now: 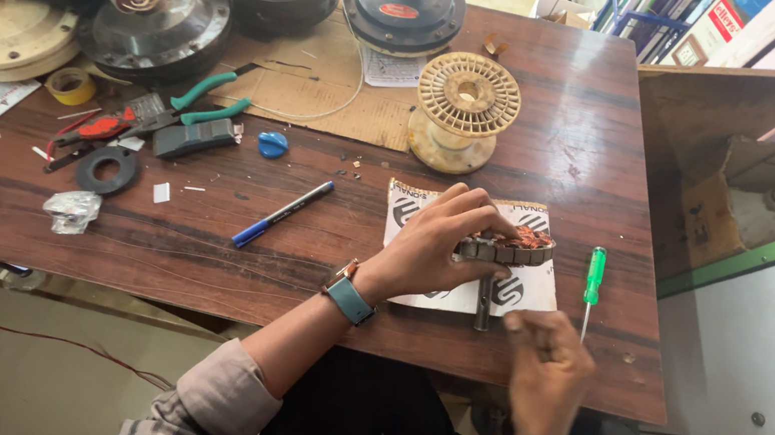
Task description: The person works at a cluttered workbench on an electric motor armature, pressing and seating copper wire windings into the slots around the commutator by hand, turning the armature to reach different sections and adjusting the coils into place.
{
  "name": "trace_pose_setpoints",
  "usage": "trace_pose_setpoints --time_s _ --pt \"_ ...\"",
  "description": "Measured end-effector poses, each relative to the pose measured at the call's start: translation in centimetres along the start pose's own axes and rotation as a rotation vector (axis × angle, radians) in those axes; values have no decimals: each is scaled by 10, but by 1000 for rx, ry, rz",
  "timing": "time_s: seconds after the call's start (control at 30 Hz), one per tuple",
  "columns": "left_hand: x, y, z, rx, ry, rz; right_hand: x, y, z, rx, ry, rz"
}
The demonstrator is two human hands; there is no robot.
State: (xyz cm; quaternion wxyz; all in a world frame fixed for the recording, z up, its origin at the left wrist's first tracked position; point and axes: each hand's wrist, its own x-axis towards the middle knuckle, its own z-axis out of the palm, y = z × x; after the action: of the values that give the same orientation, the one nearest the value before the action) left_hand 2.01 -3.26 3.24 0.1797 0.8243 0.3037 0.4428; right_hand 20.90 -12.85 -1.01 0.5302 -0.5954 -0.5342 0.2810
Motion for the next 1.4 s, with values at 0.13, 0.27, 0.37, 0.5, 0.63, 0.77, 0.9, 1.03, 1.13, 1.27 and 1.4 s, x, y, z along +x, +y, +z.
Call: trace_pose_setpoints --time_s 0.13,0.27,0.37,0.5,0.63,0.77,0.9,1.03,1.13,1.27,1.4 --pt "-2 -5 2 9 26 56 19 -4 -28 -64 46 -86" --pt "-4 -10 4 5 30 89 45 -20 -37 -116 24 -232" --pt "-3 -11 4 -12 41 102 65 -36 -32 -193 -5 -295" --pt "-4 -12 6 -28 37 82 81 -57 -28 -276 -77 -326" --pt "-4 -12 9 -30 31 66 89 -72 -24 -362 -133 -336" --pt "-2 -8 10 -45 23 -1 101 -77 -15 -388 -224 -392" --pt "2 -6 3 -732 -21 -496 114 -73 -6 -466 -269 -458" --pt "17 -6 2 -918 -4 -736 119 -69 -3 -529 -246 -482" --pt "25 -5 4 -948 -8 -776 120 -69 -1 -513 -233 -526" --pt "22 -6 0 -940 15 -750 117 -73 8 -454 -217 -637" --pt "11 -7 -2 -959 42 -625 105 -78 13 -389 -247 -573"
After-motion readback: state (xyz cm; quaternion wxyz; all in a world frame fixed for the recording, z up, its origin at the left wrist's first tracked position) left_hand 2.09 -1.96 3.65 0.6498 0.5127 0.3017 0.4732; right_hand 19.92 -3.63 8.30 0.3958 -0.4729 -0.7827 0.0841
